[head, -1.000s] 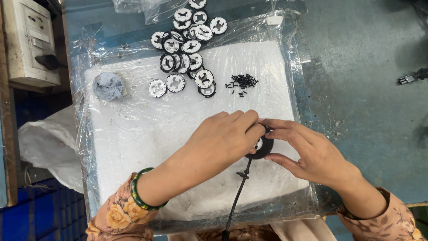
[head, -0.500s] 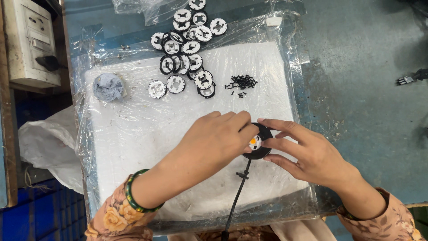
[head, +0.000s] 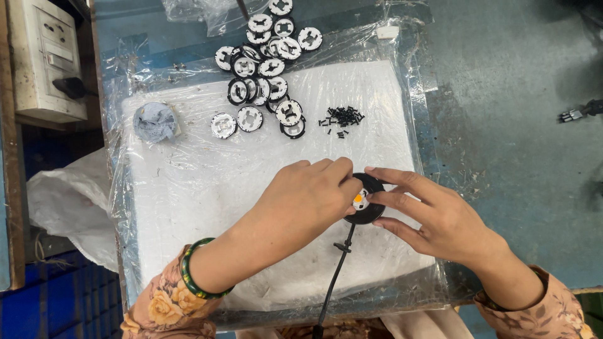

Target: The person assembles a small LED spotlight by hand. They place a circular cover over the LED module, then insert and tighten a small screw to secure it. The finished unit is held briefly before the clip ends.

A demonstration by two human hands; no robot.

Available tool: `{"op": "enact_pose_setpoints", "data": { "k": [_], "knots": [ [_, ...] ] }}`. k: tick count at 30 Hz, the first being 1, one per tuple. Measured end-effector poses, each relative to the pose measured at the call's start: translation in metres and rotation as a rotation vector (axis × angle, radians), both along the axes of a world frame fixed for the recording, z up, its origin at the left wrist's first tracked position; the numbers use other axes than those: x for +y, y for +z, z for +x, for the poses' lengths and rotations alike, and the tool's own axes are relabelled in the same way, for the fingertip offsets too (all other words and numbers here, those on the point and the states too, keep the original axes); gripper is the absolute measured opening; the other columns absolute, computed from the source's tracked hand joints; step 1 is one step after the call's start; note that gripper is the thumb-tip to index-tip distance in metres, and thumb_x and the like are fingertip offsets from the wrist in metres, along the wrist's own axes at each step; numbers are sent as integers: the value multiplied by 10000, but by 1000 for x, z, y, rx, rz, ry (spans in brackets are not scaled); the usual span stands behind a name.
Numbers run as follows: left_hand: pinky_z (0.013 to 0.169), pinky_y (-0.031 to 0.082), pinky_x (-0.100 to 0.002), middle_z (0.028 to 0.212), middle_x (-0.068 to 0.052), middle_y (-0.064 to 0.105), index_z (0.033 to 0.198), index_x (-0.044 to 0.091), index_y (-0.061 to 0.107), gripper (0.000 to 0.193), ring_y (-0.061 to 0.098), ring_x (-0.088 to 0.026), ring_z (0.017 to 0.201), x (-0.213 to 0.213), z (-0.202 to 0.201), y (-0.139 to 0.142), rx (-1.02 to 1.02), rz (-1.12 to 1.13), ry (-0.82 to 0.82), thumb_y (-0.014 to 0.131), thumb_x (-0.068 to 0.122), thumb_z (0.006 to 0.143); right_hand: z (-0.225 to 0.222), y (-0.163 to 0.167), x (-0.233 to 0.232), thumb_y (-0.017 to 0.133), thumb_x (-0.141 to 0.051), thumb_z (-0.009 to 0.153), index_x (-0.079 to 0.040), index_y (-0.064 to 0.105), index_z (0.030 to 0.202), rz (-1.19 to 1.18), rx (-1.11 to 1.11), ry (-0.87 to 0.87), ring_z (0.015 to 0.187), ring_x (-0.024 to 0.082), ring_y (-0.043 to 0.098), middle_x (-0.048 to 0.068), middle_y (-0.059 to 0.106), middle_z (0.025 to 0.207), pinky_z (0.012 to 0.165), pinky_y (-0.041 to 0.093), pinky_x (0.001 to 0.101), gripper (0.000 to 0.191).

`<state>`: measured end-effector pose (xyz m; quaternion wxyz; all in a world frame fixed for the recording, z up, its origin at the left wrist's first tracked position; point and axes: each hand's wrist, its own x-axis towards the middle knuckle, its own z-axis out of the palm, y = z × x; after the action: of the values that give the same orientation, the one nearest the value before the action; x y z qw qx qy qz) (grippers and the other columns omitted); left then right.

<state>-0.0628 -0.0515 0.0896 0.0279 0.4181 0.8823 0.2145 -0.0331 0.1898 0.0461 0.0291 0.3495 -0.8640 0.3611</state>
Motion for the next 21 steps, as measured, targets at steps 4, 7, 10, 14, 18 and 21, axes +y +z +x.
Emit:
{"op": "enact_pose_setpoints", "data": {
  "k": [4, 7, 10, 14, 18, 21],
  "knots": [
    [628, 513, -412, 890, -83, 588, 918, 55, 652, 223, 661, -272, 809, 1, 1, -1, -38, -3, 27, 762, 211, 805, 0, 0, 1, 836, -200, 762, -99, 710, 1114, 14, -21, -1, 994, 231, 710, 93, 631, 1366, 743, 614, 308, 388],
    [620, 525, -408, 893, -87, 590, 911, 54, 656, 210, 665, -273, 819, 3, 1, -4, -38, -30, 34, 755, 207, 808, 0, -1, 1, 836, -198, 761, -98, 711, 1119, 6, -12, 0, 1015, 238, 711, 99, 624, 1369, 739, 618, 304, 392],
    [598, 528, -403, 900, -87, 595, 910, 55, 658, 188, 672, -269, 828, 4, 1, -6, -54, -32, 36, 744, 197, 822, 0, 0, 2, 834, -187, 764, -96, 715, 1112, 2, -12, -1, 1004, 233, 714, 97, 627, 1368, 735, 620, 304, 379],
    [575, 537, -400, 915, -92, 606, 923, 53, 660, 165, 683, -268, 823, 5, 3, -7, -70, -52, 56, 730, 168, 828, -1, 0, 1, 836, -181, 757, -88, 725, 1102, 1, -26, 0, 984, 229, 716, 102, 631, 1365, 726, 621, 299, 374],
    [558, 543, -405, 916, -98, 616, 923, 51, 662, 158, 698, -272, 818, 8, 5, -8, -72, -72, 80, 726, 153, 821, -2, 2, 1, 834, -173, 754, -83, 725, 1088, 1, -19, 5, 1024, 242, 716, 107, 631, 1362, 747, 627, 304, 363],
    [551, 536, -416, 910, -98, 627, 906, 57, 672, 134, 704, -273, 788, 10, 4, -10, -90, -73, 103, 725, 149, 825, -3, 2, 1, 831, -171, 755, -79, 719, 1088, 0, 15, 12, 1072, 266, 707, 109, 629, 1356, 784, 625, 323, 363]
  ]
}}
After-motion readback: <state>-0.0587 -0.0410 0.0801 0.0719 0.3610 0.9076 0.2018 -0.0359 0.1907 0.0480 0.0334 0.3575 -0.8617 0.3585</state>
